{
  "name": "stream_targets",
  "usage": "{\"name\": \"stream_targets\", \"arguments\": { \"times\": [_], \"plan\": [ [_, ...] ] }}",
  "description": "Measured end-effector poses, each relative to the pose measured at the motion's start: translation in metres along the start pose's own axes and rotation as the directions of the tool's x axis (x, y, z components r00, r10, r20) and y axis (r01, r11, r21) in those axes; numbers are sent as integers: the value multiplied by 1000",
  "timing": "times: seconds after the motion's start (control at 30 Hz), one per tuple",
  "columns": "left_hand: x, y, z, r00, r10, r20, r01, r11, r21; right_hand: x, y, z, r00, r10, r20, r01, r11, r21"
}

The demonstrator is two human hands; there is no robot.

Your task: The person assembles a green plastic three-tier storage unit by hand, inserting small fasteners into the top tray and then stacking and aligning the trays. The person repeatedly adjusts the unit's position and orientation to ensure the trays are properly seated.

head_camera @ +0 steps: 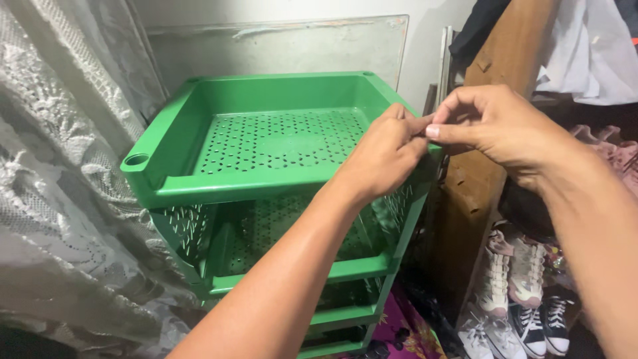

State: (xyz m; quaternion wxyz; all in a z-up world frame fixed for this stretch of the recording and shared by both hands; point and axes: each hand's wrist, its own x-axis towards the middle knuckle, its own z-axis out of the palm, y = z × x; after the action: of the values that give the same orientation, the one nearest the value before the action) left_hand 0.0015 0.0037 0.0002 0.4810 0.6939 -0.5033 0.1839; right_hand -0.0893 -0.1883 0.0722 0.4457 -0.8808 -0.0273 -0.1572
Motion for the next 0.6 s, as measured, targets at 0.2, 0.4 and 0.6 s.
{"name": "stream_targets", "arguments": {
  "times": [0.2,0.4,0.6],
  "plan": [
    [-5,5,6,958,-217,-187,194,972,-134,-5,-1,1,1000,5,-30,-5,1000,-13],
    [-3,18,0,969,-104,-223,117,992,43,-9,3,12,984,47,-175,-65,993,-103],
    [-1,10,0,985,-112,-130,125,988,91,-11,2,12,978,14,-206,-55,979,-195]
  ]
}}
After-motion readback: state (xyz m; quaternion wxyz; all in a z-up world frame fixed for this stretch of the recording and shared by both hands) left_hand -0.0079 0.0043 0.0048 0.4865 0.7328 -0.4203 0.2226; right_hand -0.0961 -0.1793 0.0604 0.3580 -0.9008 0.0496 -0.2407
